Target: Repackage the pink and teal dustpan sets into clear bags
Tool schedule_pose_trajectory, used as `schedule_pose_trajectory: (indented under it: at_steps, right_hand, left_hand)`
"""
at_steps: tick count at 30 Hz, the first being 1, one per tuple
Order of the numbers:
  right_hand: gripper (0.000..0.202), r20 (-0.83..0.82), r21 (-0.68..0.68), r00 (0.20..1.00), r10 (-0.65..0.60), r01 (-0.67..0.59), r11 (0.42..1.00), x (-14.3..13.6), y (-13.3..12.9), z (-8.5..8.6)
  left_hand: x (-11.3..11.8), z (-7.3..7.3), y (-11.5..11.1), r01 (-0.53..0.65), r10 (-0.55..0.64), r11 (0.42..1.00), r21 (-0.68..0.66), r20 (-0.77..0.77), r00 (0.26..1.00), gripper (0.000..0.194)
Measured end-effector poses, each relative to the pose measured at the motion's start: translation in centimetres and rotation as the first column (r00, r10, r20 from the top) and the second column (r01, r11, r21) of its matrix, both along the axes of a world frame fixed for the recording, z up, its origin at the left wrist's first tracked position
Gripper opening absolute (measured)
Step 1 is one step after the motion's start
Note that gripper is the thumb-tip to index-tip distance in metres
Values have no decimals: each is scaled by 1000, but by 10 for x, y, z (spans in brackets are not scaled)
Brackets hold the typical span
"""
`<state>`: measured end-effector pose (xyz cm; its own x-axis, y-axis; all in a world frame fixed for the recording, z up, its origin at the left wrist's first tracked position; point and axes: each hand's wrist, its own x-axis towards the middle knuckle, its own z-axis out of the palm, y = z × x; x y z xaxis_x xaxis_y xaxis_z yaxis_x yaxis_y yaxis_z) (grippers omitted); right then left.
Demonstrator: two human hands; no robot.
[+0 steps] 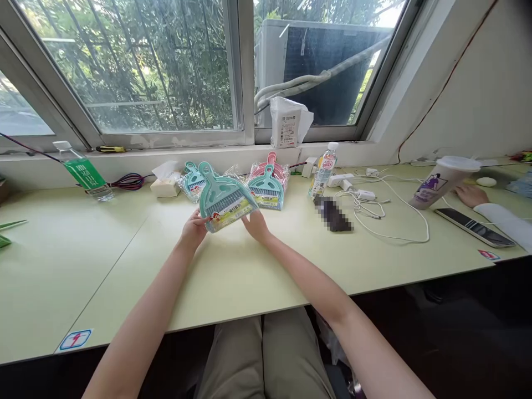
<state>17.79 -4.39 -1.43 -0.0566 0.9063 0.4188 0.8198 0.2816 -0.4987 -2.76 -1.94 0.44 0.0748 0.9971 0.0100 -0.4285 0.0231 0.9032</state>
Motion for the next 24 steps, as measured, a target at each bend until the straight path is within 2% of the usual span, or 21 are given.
schedule_pose_trajectory:
  at_steps: [3,4,6,8,10,12,15,18,20,24]
  right_hand:
    - [62,-76,224,985,-152,165,960,7,-9,8]
    - [65,-55,273,985,-163,171,947,9,-12,10]
    - [66,77,323,993,-93,64,944,9,-16,13]
    - [65,265,306,962,63,-146,941,7,-17,12]
    - [60,409,252,888,209,-329,910,3,-15,9]
    - [53,481,223,831,280,-424,878,0,-12,5]
    - [39,517,256,809,281,-459,851,-1,-6,-1]
    - [30,537,292,801,265,-471,833,1,-2,-3]
    - [28,534,269,797,282,-476,837,1,-1,-3]
    - [30,368,188,859,355,-443,877,-2,-2,-3]
  left_hand:
    - [1,-2,3,-23,23,997,-72,5,1000,59]
    - [1,-3,4,-26,27,996,-81,6,1000,61]
    - [1,-4,5,-32,33,995,-94,0,999,67]
    - [1,-5,5,-35,36,994,-106,3,999,70]
    - [2,-4,4,-31,35,994,-107,41,999,67]
    - [3,-4,3,-23,34,994,-106,102,994,58]
    - [7,-4,1,-17,37,994,-108,184,982,47]
    - [8,-4,2,-60,83,993,-100,253,964,46]
    - [6,-4,4,-101,129,989,-108,286,949,45]
    - [0,-3,7,-129,163,982,-135,283,945,45]
